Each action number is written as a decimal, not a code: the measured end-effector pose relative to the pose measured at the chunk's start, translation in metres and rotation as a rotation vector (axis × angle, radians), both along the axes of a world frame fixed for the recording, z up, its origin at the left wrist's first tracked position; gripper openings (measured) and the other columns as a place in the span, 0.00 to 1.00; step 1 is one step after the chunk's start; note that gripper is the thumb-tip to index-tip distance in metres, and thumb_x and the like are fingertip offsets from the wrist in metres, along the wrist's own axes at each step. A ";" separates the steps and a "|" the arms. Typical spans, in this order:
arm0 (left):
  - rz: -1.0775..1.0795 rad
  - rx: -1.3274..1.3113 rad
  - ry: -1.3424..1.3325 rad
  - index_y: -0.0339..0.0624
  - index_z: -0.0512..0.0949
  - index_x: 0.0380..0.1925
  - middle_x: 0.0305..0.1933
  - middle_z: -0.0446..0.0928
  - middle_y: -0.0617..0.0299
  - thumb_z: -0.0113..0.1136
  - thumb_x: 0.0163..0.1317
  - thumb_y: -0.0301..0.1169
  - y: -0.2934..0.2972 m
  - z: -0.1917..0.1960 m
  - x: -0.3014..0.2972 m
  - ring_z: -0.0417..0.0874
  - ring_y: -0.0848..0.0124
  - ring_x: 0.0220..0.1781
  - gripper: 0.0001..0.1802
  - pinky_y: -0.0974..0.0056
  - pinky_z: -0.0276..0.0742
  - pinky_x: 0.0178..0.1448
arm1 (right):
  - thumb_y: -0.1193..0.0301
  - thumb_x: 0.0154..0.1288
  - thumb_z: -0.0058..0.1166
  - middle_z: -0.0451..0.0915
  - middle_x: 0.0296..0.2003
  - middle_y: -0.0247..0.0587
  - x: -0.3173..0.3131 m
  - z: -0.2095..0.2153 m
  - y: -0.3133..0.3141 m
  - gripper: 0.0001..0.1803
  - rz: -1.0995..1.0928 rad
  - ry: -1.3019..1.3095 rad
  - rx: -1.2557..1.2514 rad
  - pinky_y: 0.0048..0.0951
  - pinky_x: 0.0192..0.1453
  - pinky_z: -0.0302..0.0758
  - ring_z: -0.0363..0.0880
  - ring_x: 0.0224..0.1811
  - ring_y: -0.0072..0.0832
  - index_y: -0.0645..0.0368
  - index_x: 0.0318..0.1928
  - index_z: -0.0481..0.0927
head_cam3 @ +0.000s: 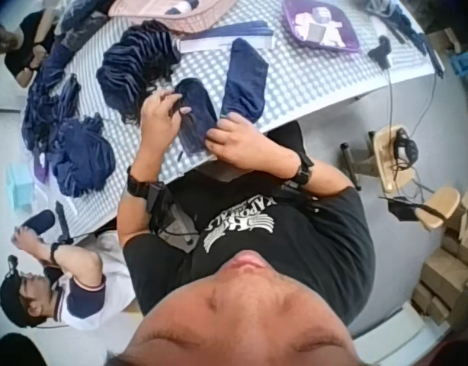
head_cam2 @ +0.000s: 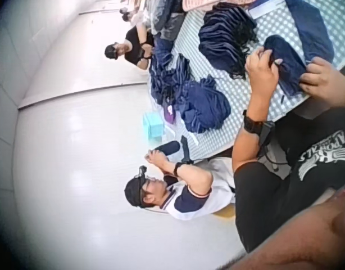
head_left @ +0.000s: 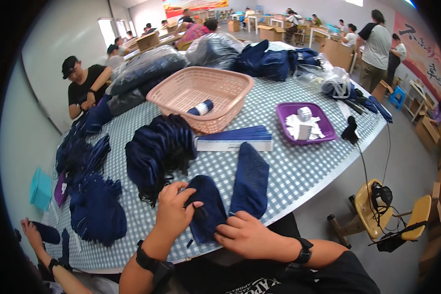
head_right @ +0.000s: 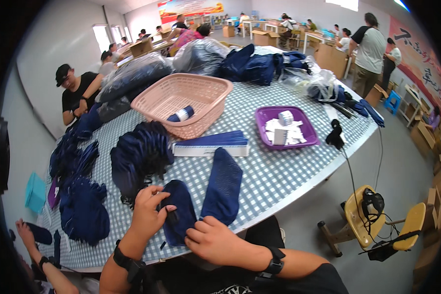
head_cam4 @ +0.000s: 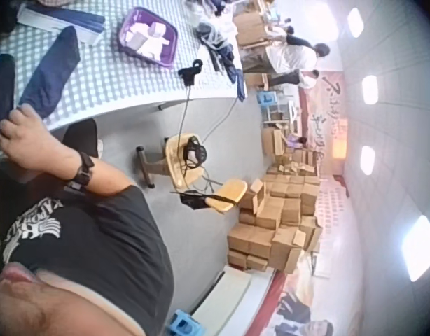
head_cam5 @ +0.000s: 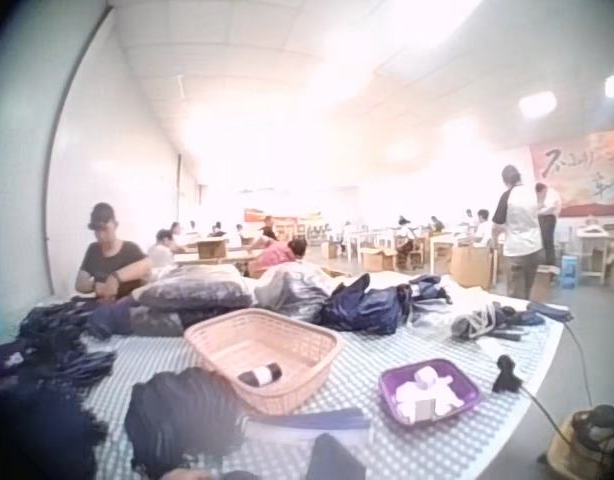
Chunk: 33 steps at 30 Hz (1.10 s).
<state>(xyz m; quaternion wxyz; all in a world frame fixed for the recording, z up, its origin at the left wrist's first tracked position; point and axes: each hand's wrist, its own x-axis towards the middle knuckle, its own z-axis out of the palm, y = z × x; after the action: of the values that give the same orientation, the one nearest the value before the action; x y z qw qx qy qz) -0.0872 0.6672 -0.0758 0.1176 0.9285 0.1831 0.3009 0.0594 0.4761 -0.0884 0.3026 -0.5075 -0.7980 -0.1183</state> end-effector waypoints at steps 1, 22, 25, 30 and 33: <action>0.026 0.030 0.041 0.39 0.86 0.39 0.50 0.80 0.53 0.76 0.51 0.34 0.000 0.000 -0.003 0.79 0.53 0.53 0.17 0.53 0.74 0.56 | 0.68 0.52 0.57 0.77 0.35 0.32 -0.001 0.003 -0.001 0.11 -0.006 -0.017 -0.025 0.30 0.42 0.67 0.73 0.36 0.28 0.59 0.36 0.84; -0.438 -0.511 0.043 0.33 0.83 0.47 0.50 0.84 0.43 0.62 0.50 0.23 0.000 0.014 -0.020 0.87 0.50 0.50 0.21 0.55 0.83 0.55 | 0.70 0.50 0.66 0.82 0.44 0.30 -0.007 0.012 0.001 0.15 -0.112 0.002 -0.166 0.36 0.50 0.67 0.76 0.38 0.26 0.53 0.42 0.84; -0.512 -0.404 0.120 0.33 0.84 0.47 0.54 0.83 0.43 0.74 0.49 0.34 0.001 0.025 -0.027 0.85 0.49 0.54 0.25 0.54 0.81 0.59 | 0.68 0.52 0.65 0.81 0.47 0.33 -0.008 0.008 0.002 0.16 -0.070 0.039 -0.154 0.37 0.52 0.67 0.77 0.41 0.27 0.55 0.44 0.83; -0.592 -0.353 0.214 0.35 0.84 0.48 0.56 0.82 0.45 0.79 0.47 0.42 0.009 0.023 -0.026 0.84 0.51 0.56 0.31 0.55 0.79 0.60 | 0.69 0.56 0.59 0.80 0.47 0.37 -0.008 -0.003 0.002 0.15 -0.052 0.073 -0.111 0.36 0.54 0.68 0.76 0.45 0.30 0.58 0.45 0.83; -0.587 -0.347 0.219 0.37 0.86 0.46 0.55 0.83 0.47 0.79 0.47 0.39 0.007 0.025 -0.024 0.84 0.53 0.55 0.27 0.56 0.80 0.58 | 0.69 0.56 0.59 0.81 0.47 0.37 -0.008 -0.006 0.001 0.15 -0.052 0.116 -0.068 0.36 0.55 0.67 0.76 0.45 0.30 0.58 0.45 0.83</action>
<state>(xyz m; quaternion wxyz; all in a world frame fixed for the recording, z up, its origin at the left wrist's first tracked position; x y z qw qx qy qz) -0.1116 0.6747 -0.0509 0.3347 0.9345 -0.0317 0.1173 0.0509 0.4772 -0.0945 0.3280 -0.5441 -0.7691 -0.0693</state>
